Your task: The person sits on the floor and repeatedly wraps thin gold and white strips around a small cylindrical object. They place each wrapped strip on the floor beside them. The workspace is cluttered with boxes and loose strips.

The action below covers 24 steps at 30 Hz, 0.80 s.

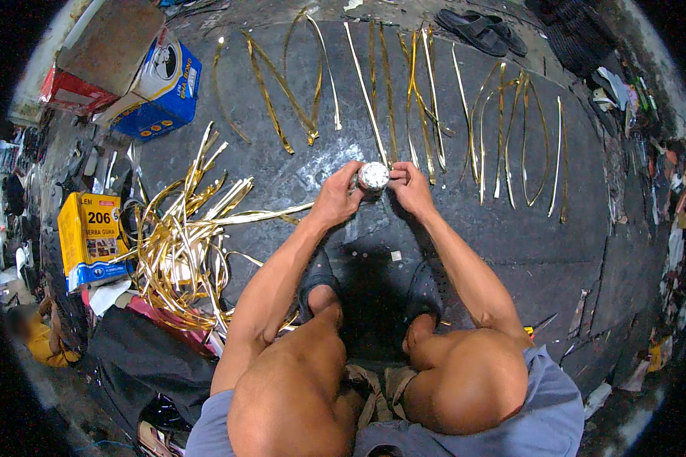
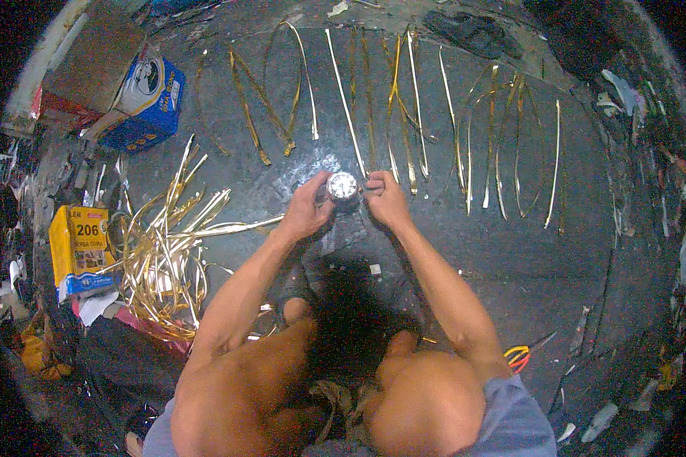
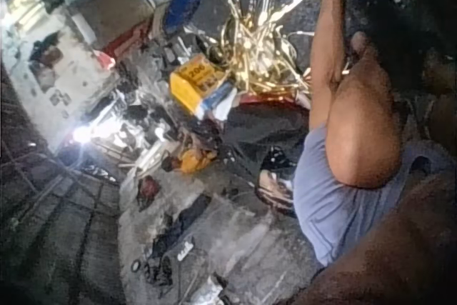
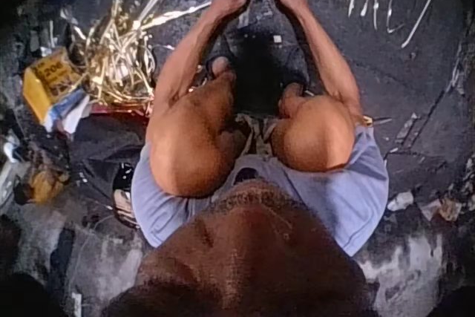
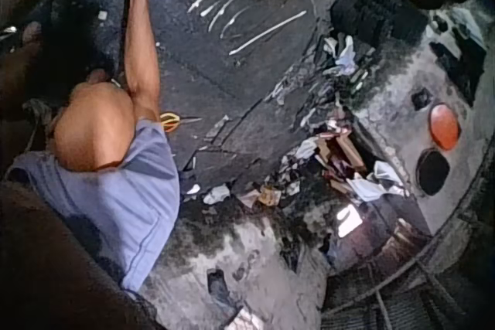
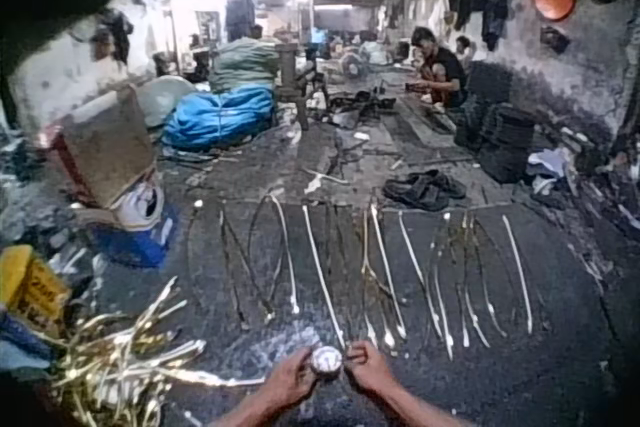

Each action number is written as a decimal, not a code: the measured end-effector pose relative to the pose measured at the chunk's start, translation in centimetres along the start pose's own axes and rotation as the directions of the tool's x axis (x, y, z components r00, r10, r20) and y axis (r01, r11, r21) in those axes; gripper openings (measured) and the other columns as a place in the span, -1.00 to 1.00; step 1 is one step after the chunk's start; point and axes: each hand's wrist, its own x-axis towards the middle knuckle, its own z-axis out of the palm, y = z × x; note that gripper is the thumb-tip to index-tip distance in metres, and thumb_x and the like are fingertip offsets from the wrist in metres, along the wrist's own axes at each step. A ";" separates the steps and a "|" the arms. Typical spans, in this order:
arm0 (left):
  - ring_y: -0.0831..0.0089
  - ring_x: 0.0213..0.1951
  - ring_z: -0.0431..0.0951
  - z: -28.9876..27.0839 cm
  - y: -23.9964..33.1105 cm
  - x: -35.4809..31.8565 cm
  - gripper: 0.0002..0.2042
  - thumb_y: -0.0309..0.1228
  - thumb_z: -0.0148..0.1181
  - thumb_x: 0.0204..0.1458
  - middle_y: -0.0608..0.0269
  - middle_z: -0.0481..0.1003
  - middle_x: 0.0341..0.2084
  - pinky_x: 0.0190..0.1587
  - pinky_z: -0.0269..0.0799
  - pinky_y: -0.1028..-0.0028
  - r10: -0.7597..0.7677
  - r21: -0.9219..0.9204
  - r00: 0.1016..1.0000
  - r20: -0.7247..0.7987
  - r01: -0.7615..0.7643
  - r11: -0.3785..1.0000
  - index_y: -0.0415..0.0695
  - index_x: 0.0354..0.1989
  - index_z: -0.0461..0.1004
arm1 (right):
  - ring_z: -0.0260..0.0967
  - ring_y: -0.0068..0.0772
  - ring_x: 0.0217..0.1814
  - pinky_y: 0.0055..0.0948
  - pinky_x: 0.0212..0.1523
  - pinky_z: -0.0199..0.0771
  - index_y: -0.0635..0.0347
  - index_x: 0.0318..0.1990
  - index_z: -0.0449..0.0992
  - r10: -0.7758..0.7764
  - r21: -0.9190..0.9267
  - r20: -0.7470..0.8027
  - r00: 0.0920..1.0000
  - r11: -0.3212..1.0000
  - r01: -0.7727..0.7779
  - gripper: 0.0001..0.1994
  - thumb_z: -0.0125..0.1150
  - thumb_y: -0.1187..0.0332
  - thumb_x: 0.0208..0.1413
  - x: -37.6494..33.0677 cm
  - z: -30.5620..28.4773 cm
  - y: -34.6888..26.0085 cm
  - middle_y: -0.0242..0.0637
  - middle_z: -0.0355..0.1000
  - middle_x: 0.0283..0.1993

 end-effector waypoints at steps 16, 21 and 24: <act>-0.11 0.04 0.55 0.6 0.4 0.2 -0.38 -0.54 0.42 -0.26 -0.11 0.52 -0.05 0.06 0.51 0.20 0.093 0.183 0.996 -0.015 -0.088 0.979 -0.25 0.10 0.41 | 0.53 -0.40 -0.33 -0.40 -0.27 0.51 0.15 -0.13 0.45 0.232 0.712 0.019 0.973 0.680 -0.176 -0.69 0.29 0.65 -0.04 0.0 -0.9 -4.5 -0.24 0.58 -0.32; -0.13 0.05 0.53 0.4 0.2 0.0 -0.41 -0.56 0.38 -0.26 -0.14 0.51 -0.05 0.09 0.49 0.19 0.091 0.168 0.995 -0.032 -0.085 0.982 -0.27 0.08 0.41 | 0.44 -0.54 -0.31 -0.51 -0.21 0.49 0.08 -0.14 0.47 -0.023 0.837 -0.140 0.990 0.532 0.131 -0.74 0.29 0.64 0.07 -4.4 -11.7 -15.7 -0.43 0.45 -0.30; -0.12 0.00 0.53 0.3 0.4 -0.1 -0.48 -0.54 0.36 -0.20 -0.09 0.50 -0.09 0.03 0.49 0.17 0.102 0.158 0.993 -0.056 -0.092 0.983 -0.25 0.04 0.43 | 0.33 -0.64 -0.39 -0.70 -0.37 0.34 0.16 -0.09 0.46 -0.257 0.873 -0.147 0.955 0.421 0.247 -0.74 0.23 0.67 0.09 -7.2 -18.8 -21.7 -0.34 0.43 -0.29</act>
